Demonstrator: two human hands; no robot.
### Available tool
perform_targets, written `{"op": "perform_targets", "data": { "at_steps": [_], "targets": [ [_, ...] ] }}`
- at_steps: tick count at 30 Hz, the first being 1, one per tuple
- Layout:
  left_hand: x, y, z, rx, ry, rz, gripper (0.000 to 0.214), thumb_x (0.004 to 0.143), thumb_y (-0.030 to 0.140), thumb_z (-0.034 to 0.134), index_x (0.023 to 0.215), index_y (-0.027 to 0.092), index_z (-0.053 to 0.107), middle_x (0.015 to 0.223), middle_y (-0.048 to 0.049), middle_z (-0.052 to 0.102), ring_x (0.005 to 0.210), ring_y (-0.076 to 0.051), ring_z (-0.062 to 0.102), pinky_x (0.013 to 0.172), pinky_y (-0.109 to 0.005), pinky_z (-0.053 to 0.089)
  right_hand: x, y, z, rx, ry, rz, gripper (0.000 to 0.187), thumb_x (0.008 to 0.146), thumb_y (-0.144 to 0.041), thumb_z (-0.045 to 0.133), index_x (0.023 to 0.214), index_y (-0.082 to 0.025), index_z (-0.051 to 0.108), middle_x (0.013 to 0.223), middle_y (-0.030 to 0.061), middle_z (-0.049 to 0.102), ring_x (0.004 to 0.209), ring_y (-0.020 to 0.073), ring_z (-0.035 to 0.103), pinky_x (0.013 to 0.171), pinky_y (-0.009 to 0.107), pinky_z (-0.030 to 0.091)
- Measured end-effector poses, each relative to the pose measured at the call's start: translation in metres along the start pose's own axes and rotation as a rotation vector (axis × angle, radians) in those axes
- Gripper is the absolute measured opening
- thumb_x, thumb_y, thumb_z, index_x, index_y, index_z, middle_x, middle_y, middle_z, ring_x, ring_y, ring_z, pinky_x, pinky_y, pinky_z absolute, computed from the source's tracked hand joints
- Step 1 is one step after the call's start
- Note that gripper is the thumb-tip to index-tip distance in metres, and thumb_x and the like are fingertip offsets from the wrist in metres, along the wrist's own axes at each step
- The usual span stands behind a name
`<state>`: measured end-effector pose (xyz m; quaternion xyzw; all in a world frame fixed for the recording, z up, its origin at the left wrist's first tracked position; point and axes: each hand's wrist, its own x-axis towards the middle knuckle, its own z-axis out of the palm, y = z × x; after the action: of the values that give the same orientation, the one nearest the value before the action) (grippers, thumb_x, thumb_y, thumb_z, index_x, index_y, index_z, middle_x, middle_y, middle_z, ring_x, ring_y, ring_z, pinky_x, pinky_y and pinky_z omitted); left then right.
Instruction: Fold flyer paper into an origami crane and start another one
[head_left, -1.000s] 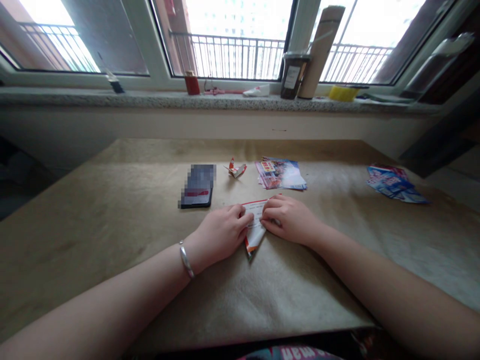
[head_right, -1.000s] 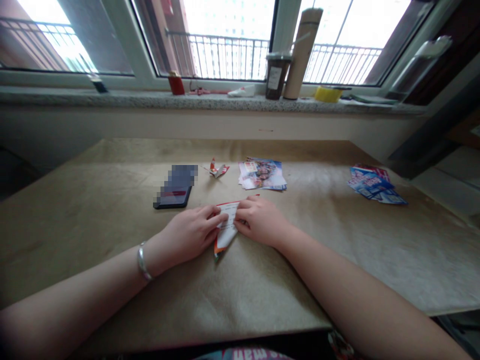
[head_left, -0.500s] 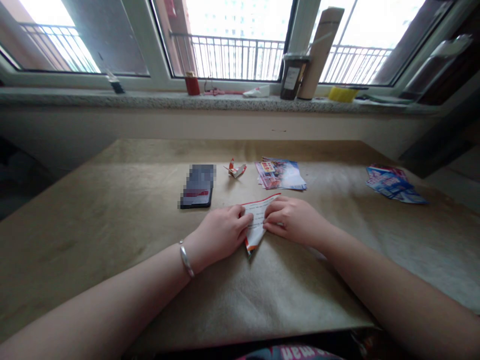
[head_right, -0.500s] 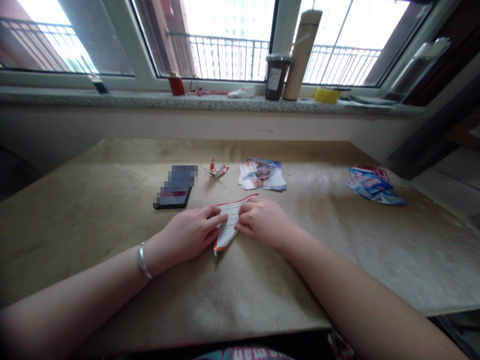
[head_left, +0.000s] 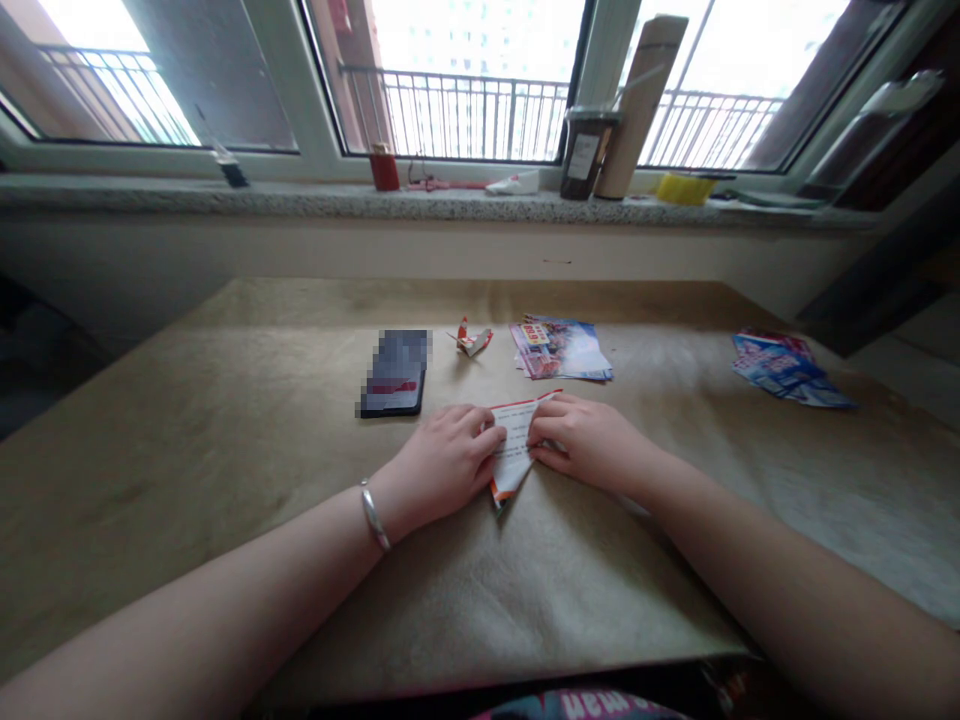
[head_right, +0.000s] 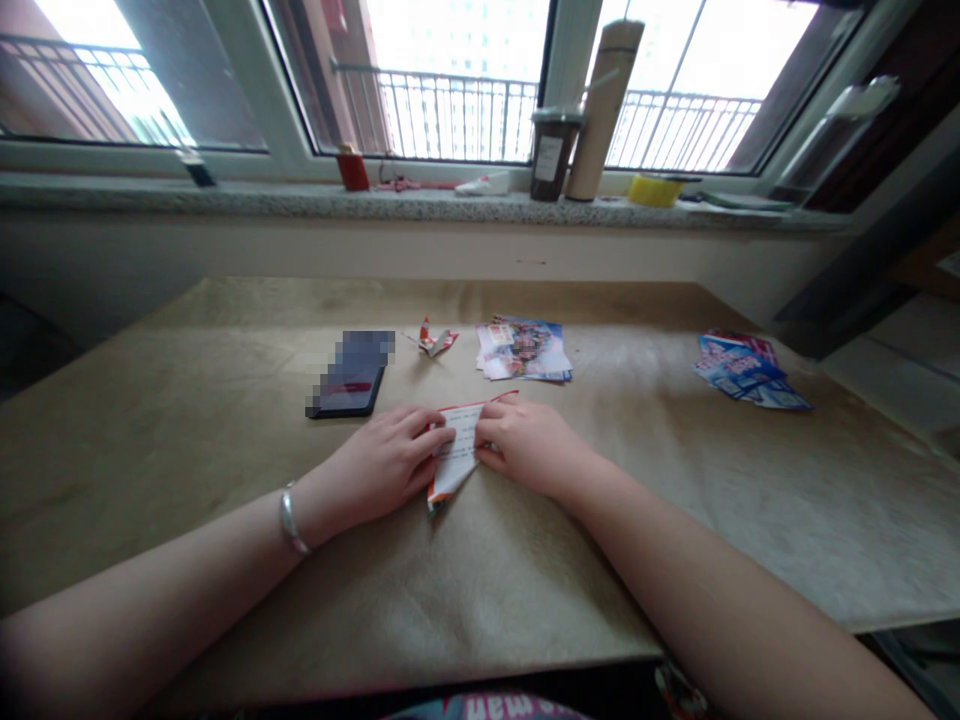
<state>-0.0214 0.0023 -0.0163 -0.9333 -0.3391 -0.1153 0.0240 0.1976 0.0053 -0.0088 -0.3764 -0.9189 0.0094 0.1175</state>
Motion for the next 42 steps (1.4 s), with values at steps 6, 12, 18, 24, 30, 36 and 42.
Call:
{"op": "perform_targets", "data": {
  "at_steps": [6, 12, 18, 24, 30, 36, 42],
  "targets": [
    [0.003, -0.004, 0.005, -0.231, -0.039, 0.145, 0.026, 0.089, 0.015, 0.044, 0.112, 0.016, 0.056, 0.117, -0.0092, 0.056, 0.108, -0.020, 0.053, 0.095, -0.037, 0.045, -0.001, 0.003, 0.000, 0.018, 0.017, 0.002, 0.011, 0.081, -0.025, 0.060, 0.089, -0.023, 0.067, 0.097, 0.0051, 0.066, 0.090, 0.0201, 0.059, 0.079, 0.032, 0.046],
    [0.003, -0.006, 0.009, -0.314, -0.037, 0.125, 0.029, 0.090, 0.014, 0.043, 0.115, 0.021, 0.058, 0.116, -0.0069, 0.058, 0.109, -0.018, 0.053, 0.093, -0.034, 0.045, 0.000, 0.004, 0.002, 0.091, 0.037, 0.029, 0.008, 0.081, -0.024, 0.058, 0.080, -0.021, 0.066, 0.089, 0.0047, 0.066, 0.084, 0.0186, 0.058, 0.076, 0.031, 0.044],
    [0.004, -0.007, 0.008, -0.318, -0.066, 0.140, 0.034, 0.092, 0.017, 0.040, 0.119, 0.029, 0.057, 0.117, -0.0042, 0.057, 0.103, -0.017, 0.054, 0.090, -0.031, 0.044, 0.000, 0.011, 0.011, 0.213, 0.093, 0.065, 0.005, 0.078, -0.020, 0.060, 0.078, -0.020, 0.064, 0.087, 0.0060, 0.063, 0.089, 0.0190, 0.056, 0.081, 0.032, 0.045],
    [0.002, -0.007, 0.009, -0.294, -0.102, 0.146, 0.038, 0.092, 0.016, 0.041, 0.124, 0.031, 0.054, 0.119, -0.0054, 0.054, 0.104, -0.018, 0.052, 0.090, -0.031, 0.042, 0.000, 0.014, 0.019, 0.261, 0.102, 0.114, 0.007, 0.074, -0.022, 0.061, 0.080, -0.020, 0.060, 0.112, 0.0090, 0.058, 0.110, 0.0233, 0.050, 0.096, 0.042, 0.039],
    [0.002, -0.005, 0.005, -0.210, -0.127, 0.171, 0.042, 0.092, 0.013, 0.039, 0.129, 0.031, 0.048, 0.124, -0.0070, 0.051, 0.111, -0.019, 0.049, 0.093, -0.032, 0.041, 0.001, 0.016, 0.026, 0.245, 0.075, 0.171, 0.016, 0.068, -0.022, 0.062, 0.084, -0.020, 0.058, 0.133, 0.0124, 0.047, 0.128, 0.0270, 0.036, 0.103, 0.050, 0.030],
    [0.002, -0.006, 0.005, -0.195, -0.125, 0.188, 0.041, 0.092, 0.014, 0.039, 0.129, 0.030, 0.048, 0.119, -0.0071, 0.052, 0.110, -0.019, 0.049, 0.093, -0.033, 0.041, -0.001, 0.017, 0.024, 0.196, 0.047, 0.203, 0.018, 0.071, -0.024, 0.061, 0.088, -0.019, 0.058, 0.139, 0.0131, 0.042, 0.134, 0.0283, 0.027, 0.106, 0.051, 0.027],
    [0.002, -0.007, 0.006, -0.223, -0.137, 0.179, 0.039, 0.094, 0.015, 0.037, 0.127, 0.030, 0.051, 0.120, -0.0068, 0.049, 0.108, -0.019, 0.049, 0.093, -0.032, 0.041, -0.002, 0.021, 0.022, 0.182, 0.041, 0.230, 0.018, 0.072, -0.024, 0.059, 0.089, -0.018, 0.057, 0.138, 0.0136, 0.043, 0.133, 0.0278, 0.029, 0.106, 0.049, 0.029]
  ]
}}
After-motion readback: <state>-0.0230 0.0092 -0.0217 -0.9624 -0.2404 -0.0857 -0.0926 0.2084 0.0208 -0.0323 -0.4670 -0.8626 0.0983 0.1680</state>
